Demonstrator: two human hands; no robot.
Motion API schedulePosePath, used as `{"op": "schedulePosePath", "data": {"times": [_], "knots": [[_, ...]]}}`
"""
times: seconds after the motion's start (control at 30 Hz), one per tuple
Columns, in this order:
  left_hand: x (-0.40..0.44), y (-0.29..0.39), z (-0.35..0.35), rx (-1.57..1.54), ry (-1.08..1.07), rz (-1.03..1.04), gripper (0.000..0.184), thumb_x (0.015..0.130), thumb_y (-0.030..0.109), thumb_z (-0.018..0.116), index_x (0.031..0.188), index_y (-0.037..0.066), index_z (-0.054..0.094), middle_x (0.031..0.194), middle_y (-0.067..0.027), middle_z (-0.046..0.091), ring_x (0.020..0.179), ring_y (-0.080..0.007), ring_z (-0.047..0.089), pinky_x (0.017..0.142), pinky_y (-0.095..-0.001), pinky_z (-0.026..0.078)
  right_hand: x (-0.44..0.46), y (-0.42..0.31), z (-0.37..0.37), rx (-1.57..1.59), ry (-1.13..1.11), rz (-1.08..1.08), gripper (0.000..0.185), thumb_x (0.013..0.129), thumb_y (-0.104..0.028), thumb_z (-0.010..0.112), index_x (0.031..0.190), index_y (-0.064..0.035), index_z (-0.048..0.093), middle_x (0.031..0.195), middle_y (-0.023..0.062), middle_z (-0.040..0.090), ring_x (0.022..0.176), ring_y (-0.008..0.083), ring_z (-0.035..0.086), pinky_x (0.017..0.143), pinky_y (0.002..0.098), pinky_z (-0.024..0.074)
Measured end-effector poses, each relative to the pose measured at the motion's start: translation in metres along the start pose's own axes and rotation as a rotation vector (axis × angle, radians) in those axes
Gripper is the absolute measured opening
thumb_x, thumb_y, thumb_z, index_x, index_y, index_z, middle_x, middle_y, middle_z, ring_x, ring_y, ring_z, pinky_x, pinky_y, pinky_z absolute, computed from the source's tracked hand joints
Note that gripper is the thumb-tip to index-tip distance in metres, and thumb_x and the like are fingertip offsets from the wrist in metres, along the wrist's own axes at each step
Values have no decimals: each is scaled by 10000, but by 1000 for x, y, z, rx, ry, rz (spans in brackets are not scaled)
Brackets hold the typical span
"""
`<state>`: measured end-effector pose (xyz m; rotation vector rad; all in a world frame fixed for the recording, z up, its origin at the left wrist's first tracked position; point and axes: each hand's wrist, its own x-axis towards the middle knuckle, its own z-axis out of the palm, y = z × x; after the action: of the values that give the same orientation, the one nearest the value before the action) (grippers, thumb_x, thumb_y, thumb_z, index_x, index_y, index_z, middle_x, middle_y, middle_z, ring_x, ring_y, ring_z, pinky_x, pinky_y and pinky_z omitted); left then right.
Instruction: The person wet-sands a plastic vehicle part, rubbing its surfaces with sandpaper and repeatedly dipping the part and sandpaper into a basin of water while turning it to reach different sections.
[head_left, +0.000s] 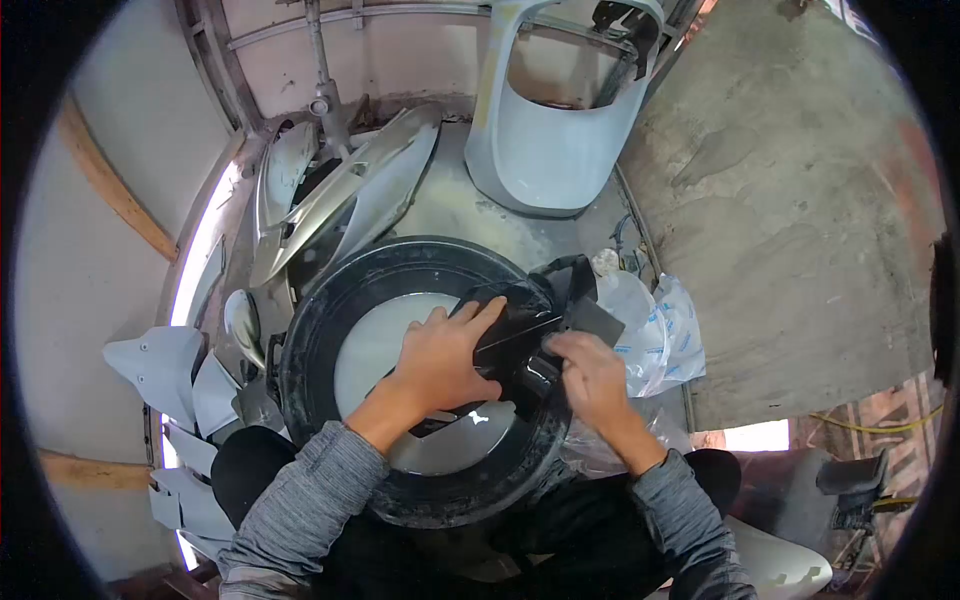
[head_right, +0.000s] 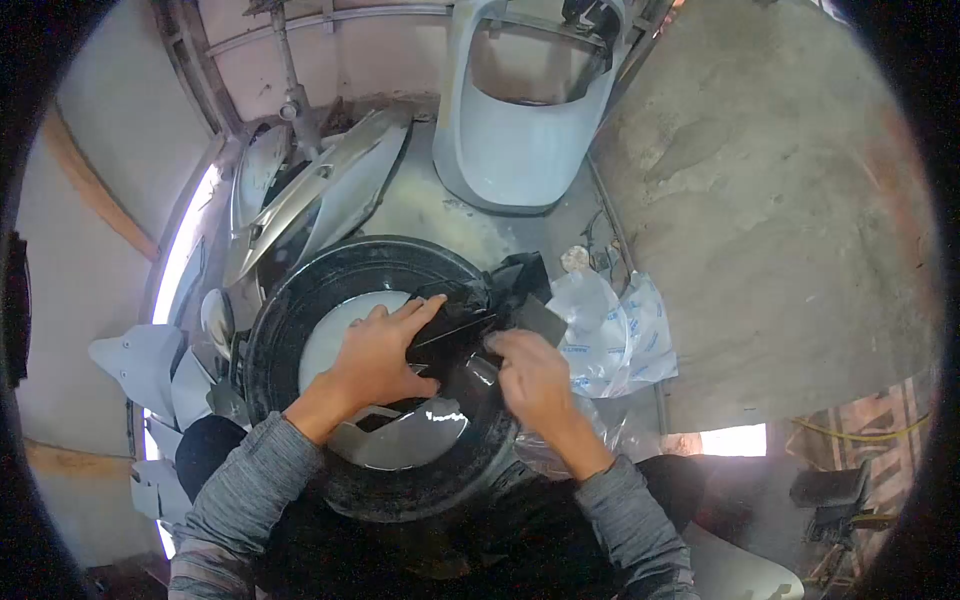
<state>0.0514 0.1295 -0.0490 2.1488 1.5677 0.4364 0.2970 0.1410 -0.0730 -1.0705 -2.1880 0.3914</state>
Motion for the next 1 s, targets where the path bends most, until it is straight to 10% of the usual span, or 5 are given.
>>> {"op": "schedulePosePath", "data": {"times": [1.0], "knots": [[5,10,-9,36,-30,-32,1053,596,332,849,1527,164,386,1430,-160,541,1093,-433,601,913,-535,501,-2,-9,4,-65,-8,-26,275,792,-10,533,1008,35,698,1043,184,699,997,352,671,937,429,530]]}}
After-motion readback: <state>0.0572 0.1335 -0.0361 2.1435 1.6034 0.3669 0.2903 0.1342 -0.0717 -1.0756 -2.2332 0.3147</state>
